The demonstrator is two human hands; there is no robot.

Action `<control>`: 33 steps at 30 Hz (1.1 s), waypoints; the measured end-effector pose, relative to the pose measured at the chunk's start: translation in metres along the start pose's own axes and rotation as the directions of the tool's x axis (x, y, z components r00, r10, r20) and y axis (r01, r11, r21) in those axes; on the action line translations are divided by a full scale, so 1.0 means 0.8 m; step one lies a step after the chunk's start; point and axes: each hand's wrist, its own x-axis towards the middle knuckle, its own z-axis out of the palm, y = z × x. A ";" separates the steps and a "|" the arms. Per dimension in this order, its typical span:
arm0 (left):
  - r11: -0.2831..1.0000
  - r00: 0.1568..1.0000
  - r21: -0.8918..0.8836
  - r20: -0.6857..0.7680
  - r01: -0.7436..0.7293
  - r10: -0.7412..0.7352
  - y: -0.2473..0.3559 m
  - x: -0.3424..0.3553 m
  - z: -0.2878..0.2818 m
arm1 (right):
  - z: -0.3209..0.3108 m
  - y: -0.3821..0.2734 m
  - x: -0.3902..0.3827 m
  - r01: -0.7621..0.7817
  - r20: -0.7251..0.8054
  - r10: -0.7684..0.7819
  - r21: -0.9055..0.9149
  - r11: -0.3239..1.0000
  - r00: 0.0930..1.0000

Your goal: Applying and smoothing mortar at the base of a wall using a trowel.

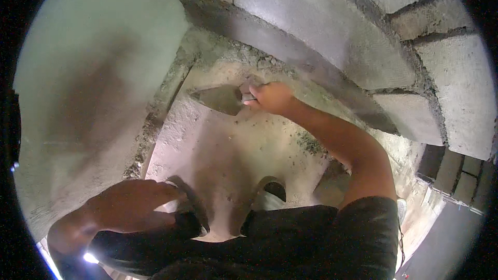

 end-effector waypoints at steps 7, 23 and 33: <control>1.000 1.000 0.019 -0.004 0.003 -0.003 -0.002 0.008 -0.003 | -0.023 0.024 0.004 -0.287 0.085 0.283 0.034 0.957 0.955; 0.999 0.999 0.025 -0.010 -0.040 0.040 0.003 0.005 -0.006 | 0.003 0.042 -0.030 -0.342 -0.058 0.357 0.178 0.923 0.932; 1.000 0.997 0.000 -0.076 -0.021 0.021 0.007 -0.009 -0.014 | 0.051 -0.013 -0.160 -0.539 0.111 0.607 0.603 0.588 0.787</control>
